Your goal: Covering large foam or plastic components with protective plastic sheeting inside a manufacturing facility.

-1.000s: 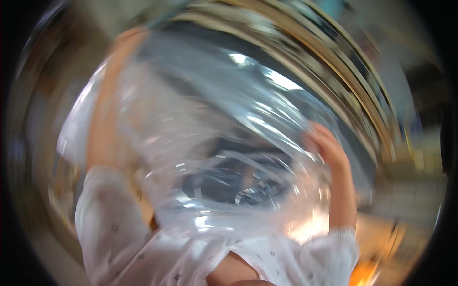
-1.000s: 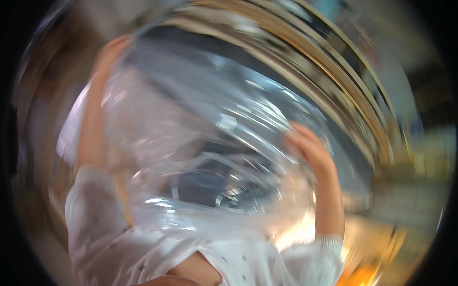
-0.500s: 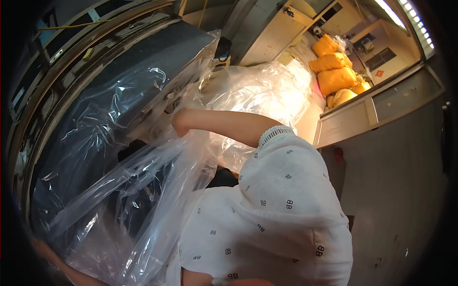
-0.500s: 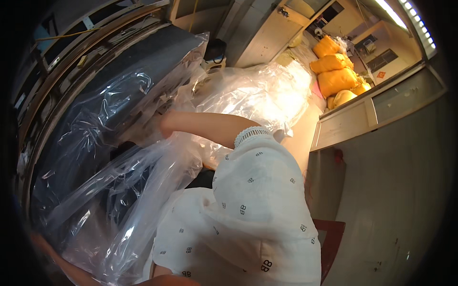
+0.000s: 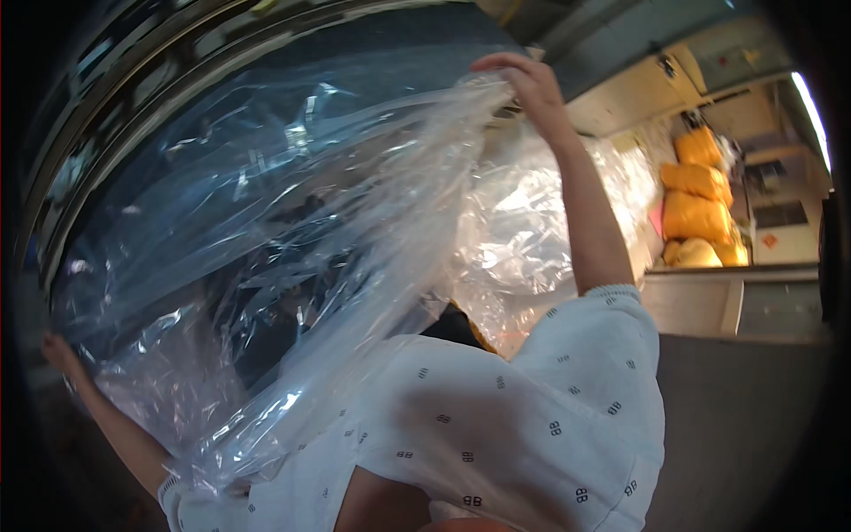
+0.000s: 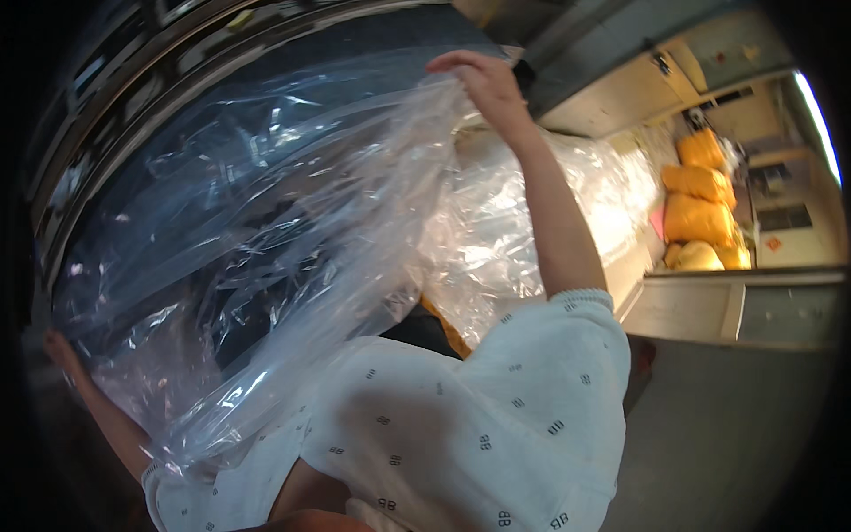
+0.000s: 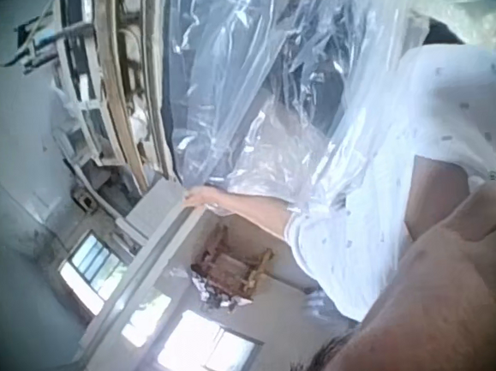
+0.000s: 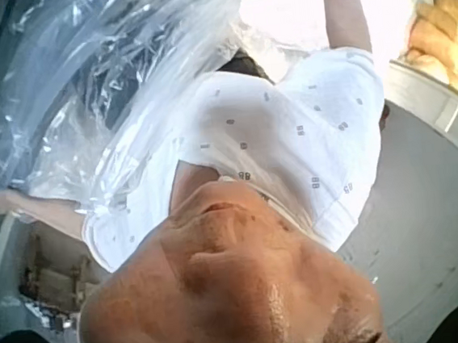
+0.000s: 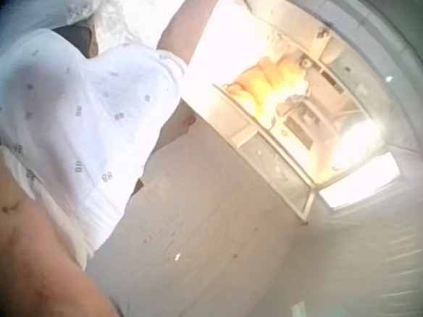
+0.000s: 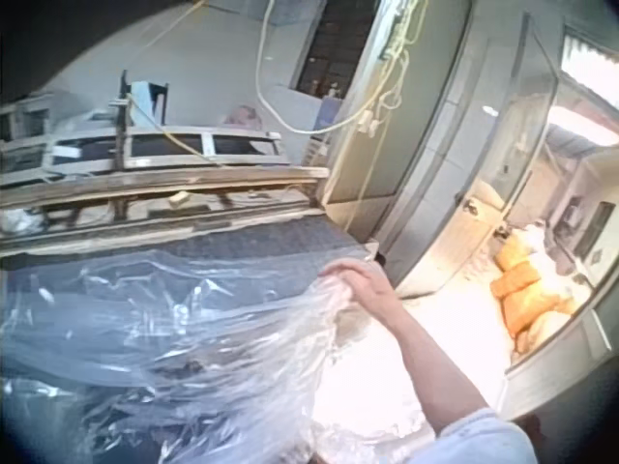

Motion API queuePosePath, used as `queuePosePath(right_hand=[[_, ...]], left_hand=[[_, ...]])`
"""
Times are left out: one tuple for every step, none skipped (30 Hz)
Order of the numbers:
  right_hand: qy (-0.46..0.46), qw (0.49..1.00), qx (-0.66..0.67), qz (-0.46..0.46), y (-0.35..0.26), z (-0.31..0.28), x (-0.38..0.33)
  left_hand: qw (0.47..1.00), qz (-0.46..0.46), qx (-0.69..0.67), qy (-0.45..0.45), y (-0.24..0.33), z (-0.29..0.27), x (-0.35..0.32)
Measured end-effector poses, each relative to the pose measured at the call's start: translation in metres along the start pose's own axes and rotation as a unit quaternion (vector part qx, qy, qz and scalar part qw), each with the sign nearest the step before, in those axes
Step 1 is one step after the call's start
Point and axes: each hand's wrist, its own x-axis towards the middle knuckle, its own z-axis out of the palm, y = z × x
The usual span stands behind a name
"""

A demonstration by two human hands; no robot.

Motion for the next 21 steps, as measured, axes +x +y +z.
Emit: queuePosePath(right_hand=[[-0.011,0.992,0.113,0.060,-0.013,0.000,-0.001],[-0.039,0.961,0.252,0.109,-0.013,0.007,0.011],[-0.059,0.957,0.265,0.101,-0.001,0.014,0.025],[0.013,0.997,0.042,0.071,0.017,0.020,0.031],[0.089,0.978,-0.185,0.036,0.034,0.026,0.037],[0.085,0.979,-0.180,0.033,0.038,0.034,0.045],[0.081,0.974,-0.211,0.027,0.042,0.043,0.052],[0.078,0.966,-0.244,0.021,0.046,0.050,0.057],[0.055,0.957,-0.283,0.027,0.033,0.059,0.062],[0.052,0.959,-0.278,0.027,0.032,0.065,0.065],[0.049,0.964,-0.262,0.016,0.032,0.070,0.067],[0.045,0.970,-0.240,0.000,0.033,0.076,0.073],[0.042,0.971,-0.233,-0.002,0.035,0.079,0.074],[0.034,0.971,-0.230,-0.050,0.036,0.081,0.073],[0.025,0.969,-0.225,-0.098,0.037,0.083,0.071],[0.024,0.970,-0.221,-0.098,0.036,0.085,0.072],[0.031,0.971,-0.212,-0.109,0.034,0.089,0.072],[0.040,0.971,-0.205,-0.120,0.032,0.092,0.072],[0.040,0.971,-0.201,-0.121,0.033,0.095,0.074],[0.047,0.975,-0.197,-0.091,0.034,0.097,0.078],[0.053,0.978,-0.191,-0.060,0.034,0.099,0.080]], left_hand=[[0.995,-0.092,-0.030,0.020,0.055,0.032,-0.021],[0.994,-0.104,-0.026,0.029,0.040,0.010,-0.024],[0.993,-0.110,-0.033,0.035,0.029,-0.005,-0.025],[0.992,-0.113,-0.025,0.040,0.035,-0.012,-0.026],[0.991,-0.115,-0.039,0.049,0.042,-0.017,-0.030],[0.990,-0.117,-0.053,0.056,0.045,-0.022,-0.033],[0.992,-0.103,-0.048,0.056,0.049,-0.026,-0.035],[0.992,-0.103,-0.047,0.056,0.054,-0.028,-0.036],[0.991,-0.125,-0.032,0.038,0.044,-0.035,-0.037],[0.989,-0.146,-0.019,0.019,0.035,-0.042,-0.039],[0.989,-0.146,-0.013,0.019,0.024,-0.051,-0.040],[0.987,-0.157,0.011,0.031,-0.002,-0.069,-0.038],[0.985,-0.166,0.031,0.040,-0.020,-0.083,-0.036],[0.985,-0.165,0.033,0.040,-0.029,-0.097,-0.032],[0.986,-0.166,0.005,0.024,-0.038,-0.119,-0.023],[0.986,-0.167,-0.022,0.008,-0.043,-0.141,-0.015],[0.986,-0.166,-0.018,0.009,-0.043,-0.159,-0.008],[0.978,-0.186,-0.096,-0.024,-0.038,-0.175,-0.003],[0.962,-0.204,-0.171,-0.056,-0.036,-0.188,-0.002],[0.963,-0.203,-0.169,-0.053,-0.033,-0.198,-0.004],[0.962,-0.197,-0.187,-0.038,-0.032,-0.207,-0.006]])
